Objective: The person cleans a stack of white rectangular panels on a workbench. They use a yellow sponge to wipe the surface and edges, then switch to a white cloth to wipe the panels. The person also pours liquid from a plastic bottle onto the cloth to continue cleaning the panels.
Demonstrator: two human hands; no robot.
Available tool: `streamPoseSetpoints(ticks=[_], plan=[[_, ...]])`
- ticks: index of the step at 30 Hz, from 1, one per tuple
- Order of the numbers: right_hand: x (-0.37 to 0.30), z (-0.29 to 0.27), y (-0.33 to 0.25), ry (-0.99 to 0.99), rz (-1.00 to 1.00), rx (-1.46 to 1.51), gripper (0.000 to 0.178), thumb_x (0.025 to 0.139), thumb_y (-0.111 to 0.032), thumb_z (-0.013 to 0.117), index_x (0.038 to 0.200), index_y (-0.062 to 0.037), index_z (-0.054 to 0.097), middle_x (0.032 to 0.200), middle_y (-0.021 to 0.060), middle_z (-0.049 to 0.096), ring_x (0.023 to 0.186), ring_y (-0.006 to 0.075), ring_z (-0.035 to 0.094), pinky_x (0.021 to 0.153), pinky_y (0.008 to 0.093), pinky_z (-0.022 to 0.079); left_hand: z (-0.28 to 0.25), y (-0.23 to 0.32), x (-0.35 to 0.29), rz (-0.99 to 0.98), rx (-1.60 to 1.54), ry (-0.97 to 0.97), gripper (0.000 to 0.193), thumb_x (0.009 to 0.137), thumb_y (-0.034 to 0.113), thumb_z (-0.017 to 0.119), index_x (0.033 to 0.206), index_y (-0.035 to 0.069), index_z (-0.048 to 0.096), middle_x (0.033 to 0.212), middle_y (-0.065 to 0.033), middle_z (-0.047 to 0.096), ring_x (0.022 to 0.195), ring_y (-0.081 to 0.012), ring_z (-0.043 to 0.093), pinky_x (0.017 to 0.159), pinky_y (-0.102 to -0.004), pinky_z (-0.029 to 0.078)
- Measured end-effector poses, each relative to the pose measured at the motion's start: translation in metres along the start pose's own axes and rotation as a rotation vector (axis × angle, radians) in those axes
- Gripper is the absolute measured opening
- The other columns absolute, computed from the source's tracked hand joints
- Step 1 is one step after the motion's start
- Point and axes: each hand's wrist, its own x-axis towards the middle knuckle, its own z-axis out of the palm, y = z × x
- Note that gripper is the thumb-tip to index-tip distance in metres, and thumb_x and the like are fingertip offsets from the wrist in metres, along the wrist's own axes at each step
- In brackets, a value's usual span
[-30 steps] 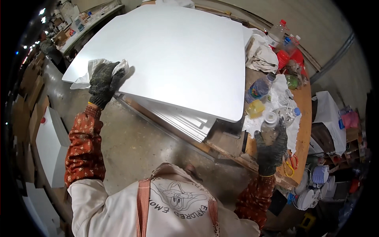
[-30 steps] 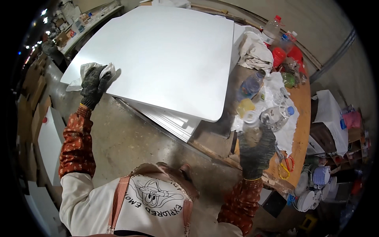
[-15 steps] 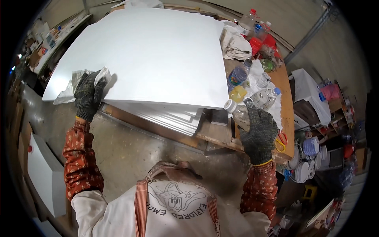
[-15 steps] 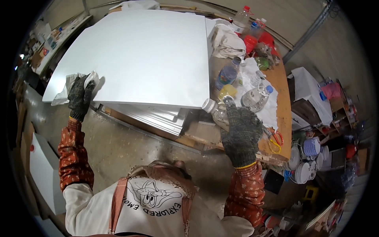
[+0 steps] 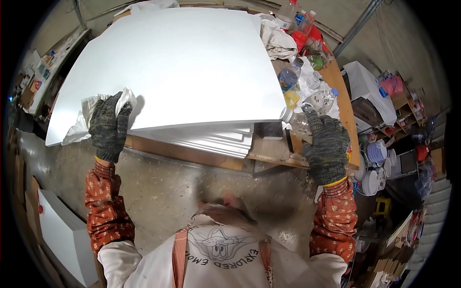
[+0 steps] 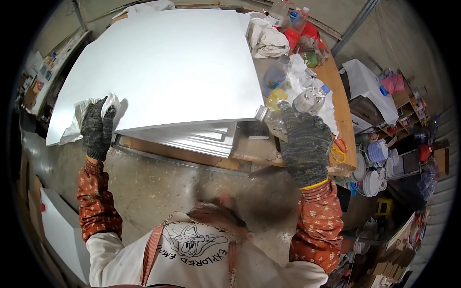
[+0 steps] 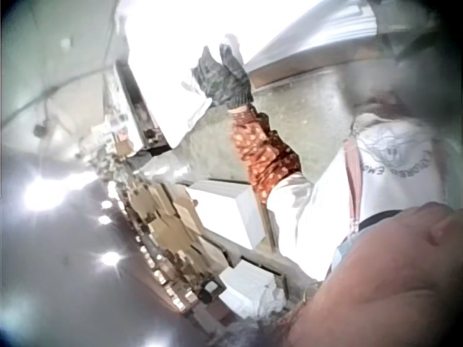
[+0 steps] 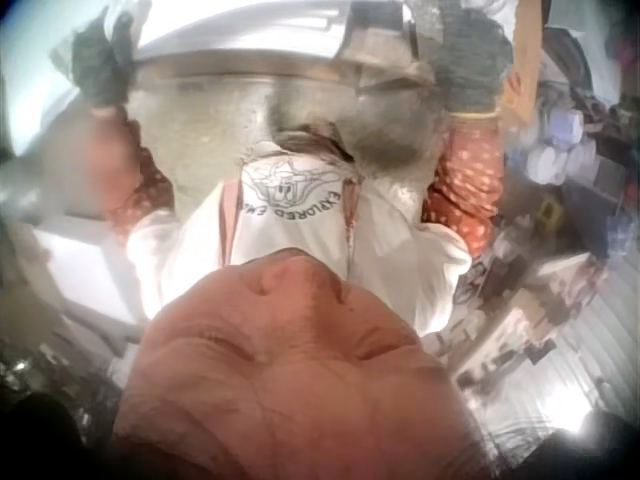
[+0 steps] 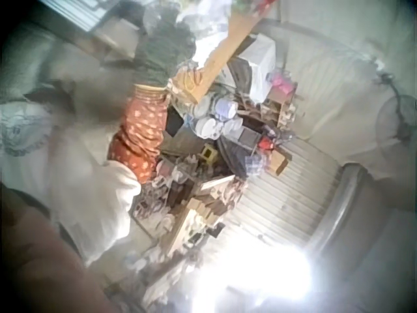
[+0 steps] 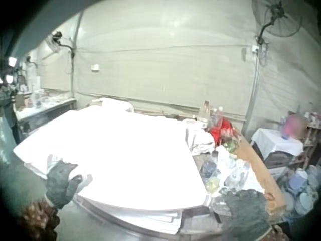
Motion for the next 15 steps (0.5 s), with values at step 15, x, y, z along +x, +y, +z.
streamPoseSetpoints(ticks=[15], plan=[[0.038, -0.017, -0.113, -0.121, -0.038, -0.049, 0.052, 0.078, -0.019, 0.062, 0.127, -0.011, 0.049, 0.081, 0.0103, 0.057, 0.074, 0.0247, 0.057, 0.063, 0.0407, 0.047, -0.009, -0.024, -0.016, 0.079, 0.153, -0.03, 0.038, 0.087, 0.03, 0.058, 0.119, 0.01, 0.059, 0.116, -0.0156, 0.06, 0.112, -0.0331, 0.053, 0.101, -0.0438, 0.037]])
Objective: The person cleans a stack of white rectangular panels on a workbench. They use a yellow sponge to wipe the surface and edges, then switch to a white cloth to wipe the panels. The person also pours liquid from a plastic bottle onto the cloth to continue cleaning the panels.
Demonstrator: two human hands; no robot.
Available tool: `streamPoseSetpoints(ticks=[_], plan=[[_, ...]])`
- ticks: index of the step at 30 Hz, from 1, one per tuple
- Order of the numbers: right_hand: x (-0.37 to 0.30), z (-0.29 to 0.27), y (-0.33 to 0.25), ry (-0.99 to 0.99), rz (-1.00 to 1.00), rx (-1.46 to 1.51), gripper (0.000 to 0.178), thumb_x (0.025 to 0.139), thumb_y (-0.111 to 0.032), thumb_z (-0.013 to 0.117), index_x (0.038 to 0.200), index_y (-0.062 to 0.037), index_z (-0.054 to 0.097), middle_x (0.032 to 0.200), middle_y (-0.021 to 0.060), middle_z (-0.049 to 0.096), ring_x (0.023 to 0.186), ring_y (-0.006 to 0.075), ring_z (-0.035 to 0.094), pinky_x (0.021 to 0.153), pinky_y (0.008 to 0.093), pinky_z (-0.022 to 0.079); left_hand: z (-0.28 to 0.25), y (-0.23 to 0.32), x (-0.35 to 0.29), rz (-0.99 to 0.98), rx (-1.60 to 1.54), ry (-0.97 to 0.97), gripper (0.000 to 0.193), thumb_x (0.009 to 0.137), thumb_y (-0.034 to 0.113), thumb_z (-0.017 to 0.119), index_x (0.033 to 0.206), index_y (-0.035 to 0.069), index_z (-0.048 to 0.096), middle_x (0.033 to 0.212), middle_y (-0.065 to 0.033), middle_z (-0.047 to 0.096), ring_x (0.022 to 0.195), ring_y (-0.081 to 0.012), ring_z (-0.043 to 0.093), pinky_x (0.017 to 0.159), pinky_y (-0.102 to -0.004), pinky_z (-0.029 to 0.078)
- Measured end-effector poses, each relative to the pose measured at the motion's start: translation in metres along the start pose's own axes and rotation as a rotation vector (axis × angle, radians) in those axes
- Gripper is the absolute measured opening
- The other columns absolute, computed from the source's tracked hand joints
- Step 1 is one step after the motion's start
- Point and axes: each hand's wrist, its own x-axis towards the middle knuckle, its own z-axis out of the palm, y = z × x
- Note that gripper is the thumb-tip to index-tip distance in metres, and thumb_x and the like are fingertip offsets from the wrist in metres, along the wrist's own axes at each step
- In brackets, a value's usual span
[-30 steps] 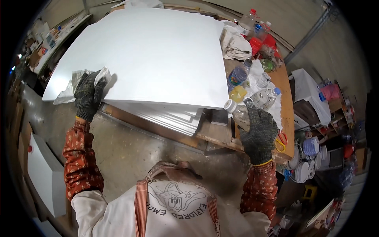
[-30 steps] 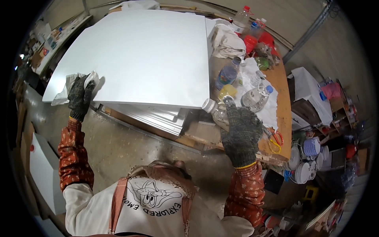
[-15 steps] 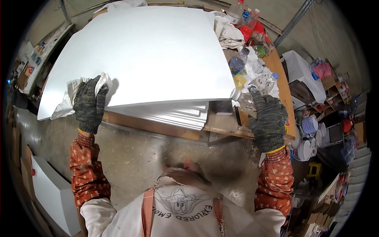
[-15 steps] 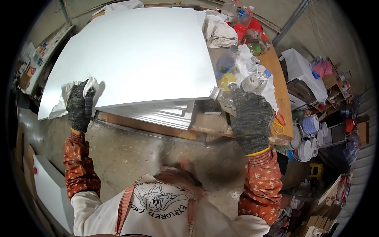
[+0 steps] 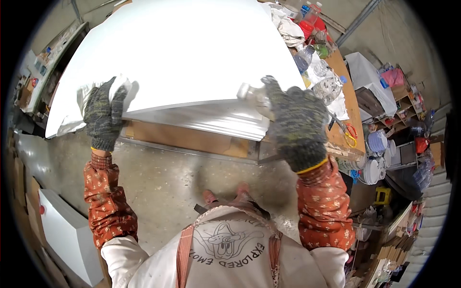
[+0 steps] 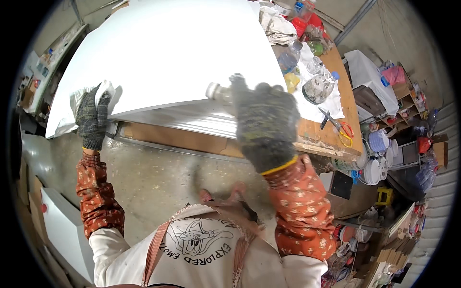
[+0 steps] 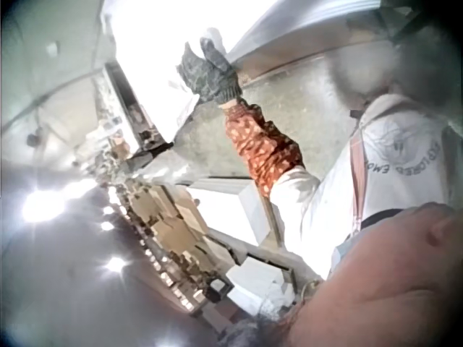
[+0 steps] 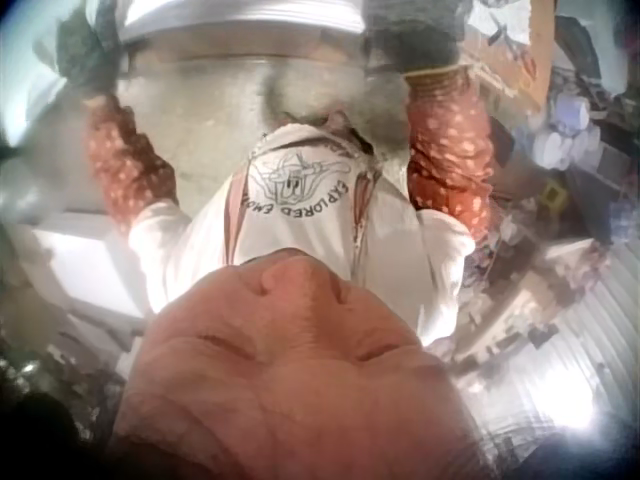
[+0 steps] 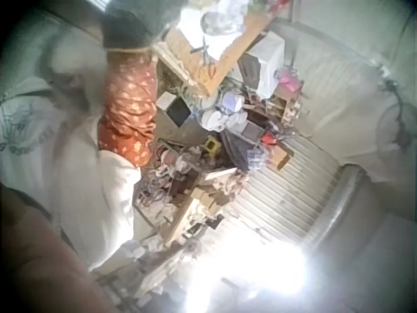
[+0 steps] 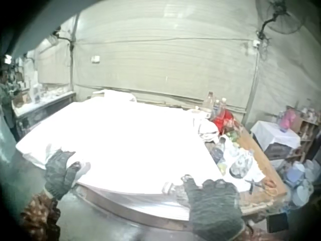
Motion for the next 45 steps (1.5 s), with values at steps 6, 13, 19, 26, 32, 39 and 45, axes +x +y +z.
streamPoseSetpoints(ticks=[6, 13, 19, 26, 32, 39, 45], plan=[[0.009, 0.016, -0.016, -0.083, -0.034, 0.001, 0.043, 0.087, -0.022, 0.054, 0.128, -0.0098, 0.047, 0.086, 0.0123, 0.06, 0.081, 0.0243, 0.061, 0.069, 0.0426, 0.05, 0.019, -0.03, -0.019, -0.317, 0.02, -0.075, 0.042, 0.093, 0.029, 0.05, 0.126, 0.003, 0.052, 0.127, -0.0178, 0.052, 0.122, -0.0338, 0.044, 0.104, -0.043, 0.03], [0.017, -0.009, 0.012, -0.506, 0.205, 0.387, 0.051, 0.089, -0.031, 0.048, 0.137, -0.0185, 0.038, 0.112, 0.016, 0.058, 0.106, 0.0273, 0.058, 0.091, 0.0422, 0.047, 0.004, 0.034, -0.004, -0.399, -0.217, 0.203, 0.034, 0.086, 0.023, 0.065, 0.11, 0.0, 0.061, 0.108, -0.0154, 0.063, 0.108, -0.0312, 0.055, 0.097, -0.0414, 0.04], [-0.033, 0.032, 0.087, -0.24, 0.364, 0.612, 0.069, 0.08, -0.027, 0.066, 0.138, -0.0101, 0.034, 0.11, 0.0182, 0.061, 0.097, 0.0265, 0.062, 0.088, 0.0386, 0.05, 0.013, 0.17, 0.026, 0.022, -0.153, 0.169, 0.043, 0.087, 0.029, 0.062, 0.123, 0.006, 0.054, 0.126, -0.0093, 0.055, 0.124, -0.0246, 0.045, 0.108, -0.0408, 0.03], [-0.071, 0.058, 0.151, 0.183, 0.55, 0.717, 0.077, 0.071, -0.021, 0.075, 0.136, -0.0062, 0.037, 0.115, 0.0183, 0.059, 0.103, 0.0286, 0.06, 0.091, 0.0387, 0.048, 0.025, 0.302, 0.075, 0.149, -0.134, -0.051, 0.061, 0.081, 0.041, 0.06, 0.131, 0.01, 0.047, 0.133, -0.0107, 0.047, 0.125, -0.0264, 0.042, 0.108, -0.0434, 0.028], [-0.097, 0.09, 0.192, 0.338, 0.464, 0.665, 0.069, 0.069, -0.022, 0.077, 0.128, -0.0044, 0.046, 0.119, 0.0156, 0.056, 0.104, 0.0264, 0.057, 0.087, 0.0371, 0.047, 0.016, 0.186, 0.034, 0.137, 0.01, 0.052, 0.053, 0.07, 0.017, 0.073, 0.118, 0.006, 0.056, 0.12, -0.0113, 0.057, 0.117, -0.0289, 0.05, 0.105, -0.0429, 0.034], [-0.107, 0.108, 0.22, 0.243, 0.592, 0.809, 0.078, 0.07, -0.023, 0.077, 0.135, -0.0082, 0.038, 0.124, 0.0129, 0.054, 0.109, 0.0239, 0.056, 0.092, 0.0357, 0.046, 0.039, 0.269, 0.058, 0.217, 0.027, 0.127, 0.044, 0.075, 0.026, 0.067, 0.114, 0.007, 0.059, 0.117, -0.0115, 0.057, 0.112, -0.0296, 0.052, 0.104, -0.0471, 0.033], [-0.096, 0.116, 0.228, 0.293, 0.539, 0.778, 0.077, 0.07, -0.025, 0.078, 0.134, -0.007, 0.04, 0.127, 0.013, 0.052, 0.11, 0.0238, 0.054, 0.092, 0.0347, 0.045, 0.058, 0.329, 0.085, 0.424, -0.015, 0.211, 0.046, 0.08, 0.02, 0.057, 0.126, 0.015, 0.053, 0.129, -0.0105, 0.05, 0.118, -0.028, 0.047, 0.101, -0.0436, 0.037]])
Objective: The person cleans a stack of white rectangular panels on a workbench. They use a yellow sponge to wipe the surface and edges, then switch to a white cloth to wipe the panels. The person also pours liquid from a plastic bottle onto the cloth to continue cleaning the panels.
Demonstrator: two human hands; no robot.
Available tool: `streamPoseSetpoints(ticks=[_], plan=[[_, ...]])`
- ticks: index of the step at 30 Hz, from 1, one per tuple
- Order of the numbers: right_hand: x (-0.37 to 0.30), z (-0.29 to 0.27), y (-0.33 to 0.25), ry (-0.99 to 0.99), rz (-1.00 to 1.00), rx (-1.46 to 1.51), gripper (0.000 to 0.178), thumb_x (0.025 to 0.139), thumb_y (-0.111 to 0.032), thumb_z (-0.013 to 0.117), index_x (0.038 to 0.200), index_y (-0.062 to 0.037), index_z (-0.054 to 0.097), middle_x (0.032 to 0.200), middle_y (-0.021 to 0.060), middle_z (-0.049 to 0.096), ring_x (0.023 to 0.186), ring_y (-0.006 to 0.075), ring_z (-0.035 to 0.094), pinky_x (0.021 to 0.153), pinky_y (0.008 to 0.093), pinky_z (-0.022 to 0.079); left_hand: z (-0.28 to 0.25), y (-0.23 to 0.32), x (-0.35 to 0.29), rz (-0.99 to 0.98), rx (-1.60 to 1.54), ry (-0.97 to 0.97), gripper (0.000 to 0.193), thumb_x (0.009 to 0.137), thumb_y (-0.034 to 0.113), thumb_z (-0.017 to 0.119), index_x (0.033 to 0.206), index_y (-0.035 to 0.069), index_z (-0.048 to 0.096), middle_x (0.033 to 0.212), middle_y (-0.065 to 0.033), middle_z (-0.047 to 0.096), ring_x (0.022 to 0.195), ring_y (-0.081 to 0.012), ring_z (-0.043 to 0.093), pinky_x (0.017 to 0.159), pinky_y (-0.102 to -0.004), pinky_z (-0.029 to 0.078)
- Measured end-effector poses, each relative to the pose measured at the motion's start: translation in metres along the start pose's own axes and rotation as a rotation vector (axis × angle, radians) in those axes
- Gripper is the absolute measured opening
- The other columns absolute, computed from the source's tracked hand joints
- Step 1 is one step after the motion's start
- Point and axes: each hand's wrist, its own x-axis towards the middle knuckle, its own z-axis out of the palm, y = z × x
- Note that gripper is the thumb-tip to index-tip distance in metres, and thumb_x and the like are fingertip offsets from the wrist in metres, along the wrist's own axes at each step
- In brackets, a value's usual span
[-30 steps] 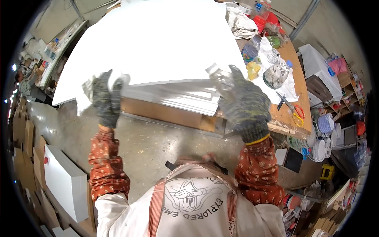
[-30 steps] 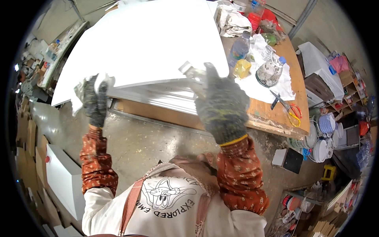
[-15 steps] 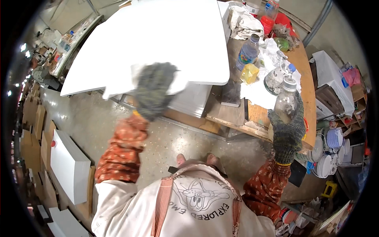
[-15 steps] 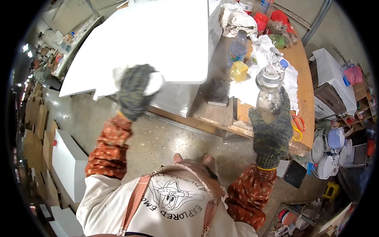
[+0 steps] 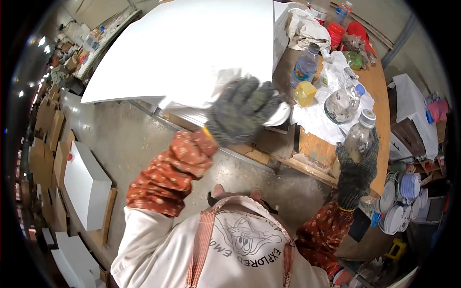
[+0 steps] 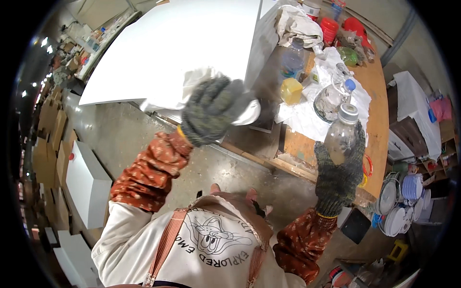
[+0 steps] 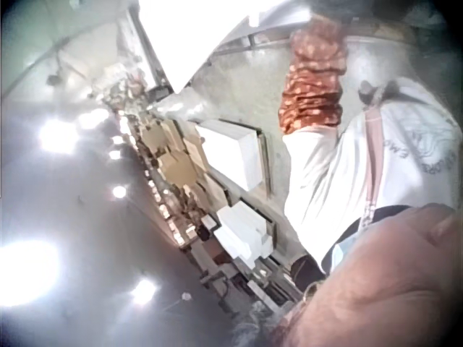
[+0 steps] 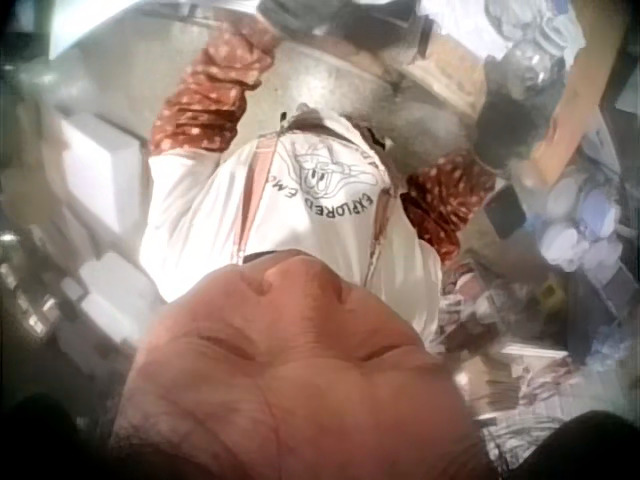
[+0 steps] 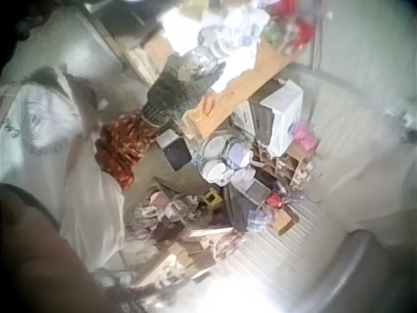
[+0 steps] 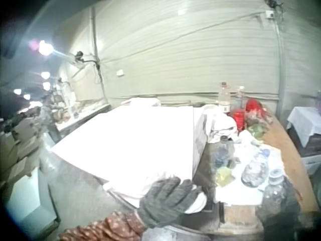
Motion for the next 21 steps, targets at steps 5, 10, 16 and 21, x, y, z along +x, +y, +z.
streamPoseSetpoints(ticks=[5, 10, 16, 21], plan=[[-0.001, 0.011, 0.011, -0.056, -0.013, 0.197, 0.076, 0.07, -0.018, 0.078, 0.134, -0.0058, 0.039, 0.124, 0.0143, 0.053, 0.109, 0.0246, 0.055, 0.093, 0.0352, 0.045, -0.05, -0.089, -0.085, -0.268, 0.042, -0.224, 0.058, 0.072, 0.018, 0.07, 0.126, 0.009, 0.05, 0.126, -0.0088, 0.053, 0.121, -0.025, 0.047, 0.107, -0.0424, 0.032], [0.004, 0.014, -0.026, -0.147, -0.053, 0.291, 0.076, 0.067, -0.01, 0.078, 0.133, -0.0046, 0.042, 0.121, 0.0149, 0.055, 0.109, 0.0254, 0.056, 0.095, 0.0359, 0.045, -0.049, -0.077, -0.078, -0.379, 0.031, -0.145, 0.047, 0.072, 0.016, 0.071, 0.115, 0.003, 0.056, 0.116, -0.0128, 0.059, 0.112, -0.031, 0.053, 0.101, -0.0438, 0.036], [0.012, 0.043, -0.044, -0.282, -0.211, -0.015, 0.067, 0.07, -0.02, 0.077, 0.128, -0.0038, 0.048, 0.12, 0.0173, 0.057, 0.105, 0.0299, 0.058, 0.091, 0.0389, 0.046, -0.033, -0.01, 0.004, -0.258, -0.197, -0.264, 0.067, 0.068, 0.028, 0.074, 0.129, 0.012, 0.05, 0.132, -0.0081, 0.049, 0.121, -0.0274, 0.046, 0.105, -0.046, 0.032], [0.012, 0.041, -0.068, -0.247, -0.368, -0.018, 0.062, 0.071, -0.021, 0.077, 0.125, -0.003, 0.052, 0.111, 0.0172, 0.06, 0.102, 0.0298, 0.058, 0.088, 0.039, 0.047, -0.044, -0.065, -0.055, -0.247, -0.06, -0.198, 0.051, 0.074, 0.017, 0.07, 0.122, 0.01, 0.054, 0.122, -0.0087, 0.057, 0.116, -0.0275, 0.051, 0.102, -0.0433, 0.036]])
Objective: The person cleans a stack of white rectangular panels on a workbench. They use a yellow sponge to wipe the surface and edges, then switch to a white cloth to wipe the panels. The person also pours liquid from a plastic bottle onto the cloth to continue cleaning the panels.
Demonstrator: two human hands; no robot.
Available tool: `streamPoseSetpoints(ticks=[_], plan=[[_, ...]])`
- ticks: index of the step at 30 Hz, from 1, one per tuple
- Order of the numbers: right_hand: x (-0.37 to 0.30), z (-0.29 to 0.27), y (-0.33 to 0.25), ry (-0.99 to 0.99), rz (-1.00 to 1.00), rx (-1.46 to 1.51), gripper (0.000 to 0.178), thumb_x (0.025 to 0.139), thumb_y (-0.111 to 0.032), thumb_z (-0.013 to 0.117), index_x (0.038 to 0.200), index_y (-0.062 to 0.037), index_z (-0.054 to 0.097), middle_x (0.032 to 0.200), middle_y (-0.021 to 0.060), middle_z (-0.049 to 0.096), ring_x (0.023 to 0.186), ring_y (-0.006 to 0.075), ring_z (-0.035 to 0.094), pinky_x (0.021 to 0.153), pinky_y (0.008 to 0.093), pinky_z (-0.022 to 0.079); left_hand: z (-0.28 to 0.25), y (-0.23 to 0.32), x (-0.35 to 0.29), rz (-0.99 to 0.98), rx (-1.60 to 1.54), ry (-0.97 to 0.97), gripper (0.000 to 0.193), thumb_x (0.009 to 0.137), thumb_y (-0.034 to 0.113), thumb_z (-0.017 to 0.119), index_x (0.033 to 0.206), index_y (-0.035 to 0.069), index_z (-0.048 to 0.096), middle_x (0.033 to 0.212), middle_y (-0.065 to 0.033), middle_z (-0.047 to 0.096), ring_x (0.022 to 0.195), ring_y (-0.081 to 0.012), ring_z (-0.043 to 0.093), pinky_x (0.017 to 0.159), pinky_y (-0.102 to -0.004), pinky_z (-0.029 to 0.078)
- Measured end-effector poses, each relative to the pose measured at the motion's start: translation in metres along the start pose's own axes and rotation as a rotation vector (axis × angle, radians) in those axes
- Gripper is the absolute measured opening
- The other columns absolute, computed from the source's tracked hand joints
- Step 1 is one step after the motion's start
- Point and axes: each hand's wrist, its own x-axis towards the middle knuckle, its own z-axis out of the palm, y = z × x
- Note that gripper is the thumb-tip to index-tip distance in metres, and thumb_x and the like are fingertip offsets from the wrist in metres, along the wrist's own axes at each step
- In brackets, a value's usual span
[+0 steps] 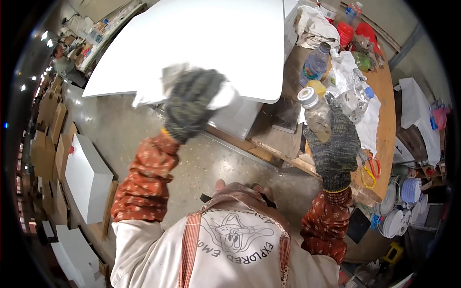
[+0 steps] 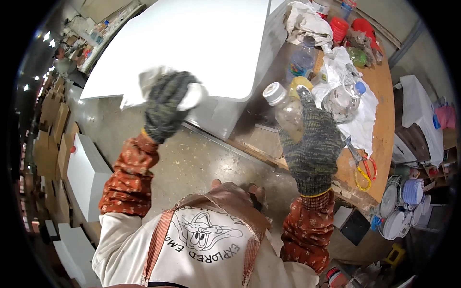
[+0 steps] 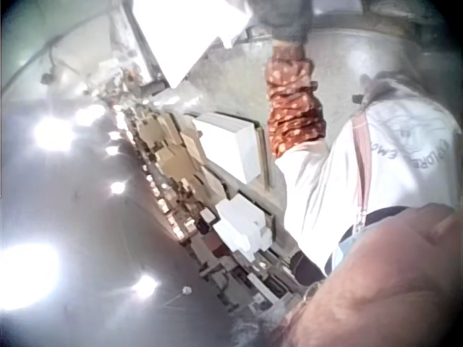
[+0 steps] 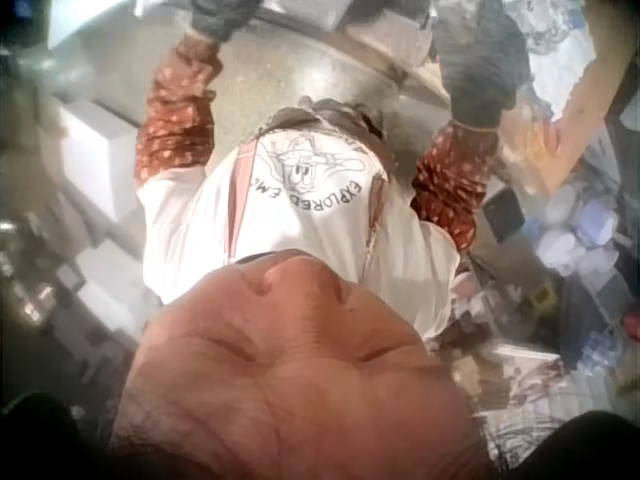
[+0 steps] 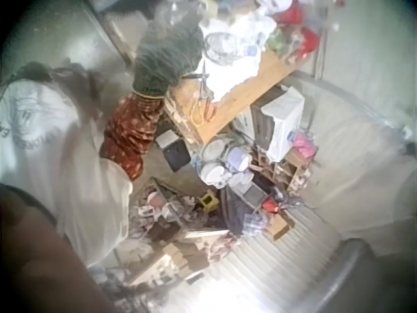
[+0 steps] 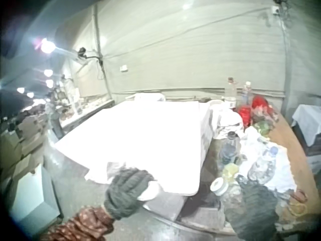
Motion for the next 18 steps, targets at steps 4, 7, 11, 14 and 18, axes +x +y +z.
streamPoseSetpoints(ticks=[4, 7, 11, 14, 18], plan=[[-0.008, 0.001, 0.001, -0.055, 0.072, -0.011, 0.064, 0.07, -0.021, 0.078, 0.126, -0.0035, 0.052, 0.11, 0.0168, 0.059, 0.1, 0.03, 0.059, 0.085, 0.0385, 0.048, -0.005, -0.012, -0.011, -0.108, 0.08, -0.034, 0.045, 0.073, 0.014, 0.071, 0.115, 0.006, 0.057, 0.117, -0.0106, 0.06, 0.112, -0.0281, 0.054, 0.1, -0.0443, 0.038], [-0.004, -0.001, -0.01, -0.066, 0.08, -0.155, 0.073, 0.066, -0.024, 0.08, 0.129, -0.005, 0.048, 0.112, 0.0173, 0.058, 0.101, 0.031, 0.058, 0.085, 0.0406, 0.048, 0.019, 0.032, 0.008, 0.008, -0.069, -0.114, 0.06, 0.09, 0.027, 0.049, 0.144, 0.014, 0.026, 0.153, -0.0078, 0.013, 0.142, -0.0244, 0.008, 0.116, -0.0409, 0.005], [-0.004, -0.001, 0.003, 0.006, 0.019, -0.175, 0.071, 0.067, -0.027, 0.079, 0.128, -0.007, 0.049, 0.109, 0.0168, 0.06, 0.099, 0.0314, 0.059, 0.085, 0.04, 0.047, 0.037, 0.079, 0.042, 0.117, -0.064, -0.063, 0.056, 0.086, 0.017, 0.046, 0.141, 0.017, 0.033, 0.151, -0.0135, 0.019, 0.141, -0.0334, 0.009, 0.115, -0.046, 0.006], [-0.01, -0.017, -0.003, 0.085, -0.112, -0.256, 0.058, 0.073, -0.028, 0.075, 0.123, -0.0068, 0.055, 0.105, 0.0153, 0.062, 0.093, 0.0292, 0.061, 0.084, 0.0395, 0.048, 0.036, 0.036, 0.022, 0.172, 0.11, 0.129, 0.045, 0.086, 0.032, 0.051, 0.127, 0.013, 0.05, 0.131, -0.0065, 0.049, 0.119, -0.0254, 0.048, 0.109, -0.0405, 0.029], [-0.027, -0.013, -0.008, 0.075, -0.204, -0.372, 0.051, 0.075, -0.025, 0.073, 0.12, -0.0075, 0.057, 0.109, 0.0129, 0.062, 0.094, 0.0266, 0.061, 0.085, 0.0383, 0.048, -0.012, -0.048, -0.048, -0.209, 0.201, 0.159, 0.038, 0.075, 0.011, 0.068, 0.112, 0.007, 0.059, 0.115, -0.0109, 0.059, 0.108, -0.0283, 0.055, 0.097, -0.0438, 0.041]])
